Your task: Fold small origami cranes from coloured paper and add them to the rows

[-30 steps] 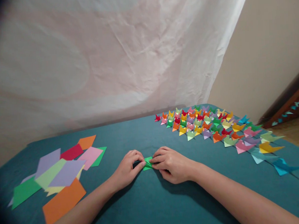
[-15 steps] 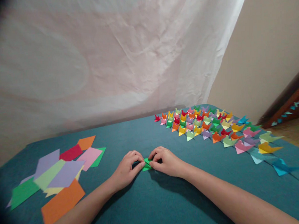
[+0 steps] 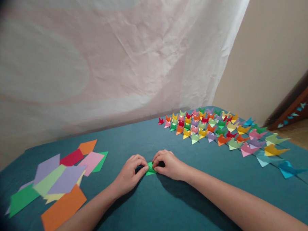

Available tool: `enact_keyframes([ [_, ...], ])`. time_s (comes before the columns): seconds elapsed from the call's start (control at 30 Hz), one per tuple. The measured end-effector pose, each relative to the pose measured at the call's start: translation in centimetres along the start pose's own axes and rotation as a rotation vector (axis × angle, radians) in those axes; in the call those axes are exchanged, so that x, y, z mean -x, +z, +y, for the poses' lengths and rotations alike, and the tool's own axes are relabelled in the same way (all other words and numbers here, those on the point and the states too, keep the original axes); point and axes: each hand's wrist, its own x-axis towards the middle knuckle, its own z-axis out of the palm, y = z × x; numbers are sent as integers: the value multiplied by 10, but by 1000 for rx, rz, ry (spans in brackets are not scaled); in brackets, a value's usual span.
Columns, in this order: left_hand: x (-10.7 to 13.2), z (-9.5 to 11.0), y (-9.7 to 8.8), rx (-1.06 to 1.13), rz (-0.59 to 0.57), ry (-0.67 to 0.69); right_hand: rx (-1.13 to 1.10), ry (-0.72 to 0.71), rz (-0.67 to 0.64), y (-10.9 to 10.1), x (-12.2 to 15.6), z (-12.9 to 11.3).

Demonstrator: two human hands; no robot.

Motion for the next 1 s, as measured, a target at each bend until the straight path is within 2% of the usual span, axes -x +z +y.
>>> enact_keyframes([
  [0.5,0,-1,2,-11,19,-21,-44,3,-41,-1,1,4],
  [0.67,0,-1,2,-2,19,-30,-26,-4,-16,0,2,-1],
  [0.87,0,-2,3,0,36,-18,4,-49,34,5,6,-2],
  [1.0,0,-3,3,-4,38,-19,53,-151,22,3,8,-2],
])
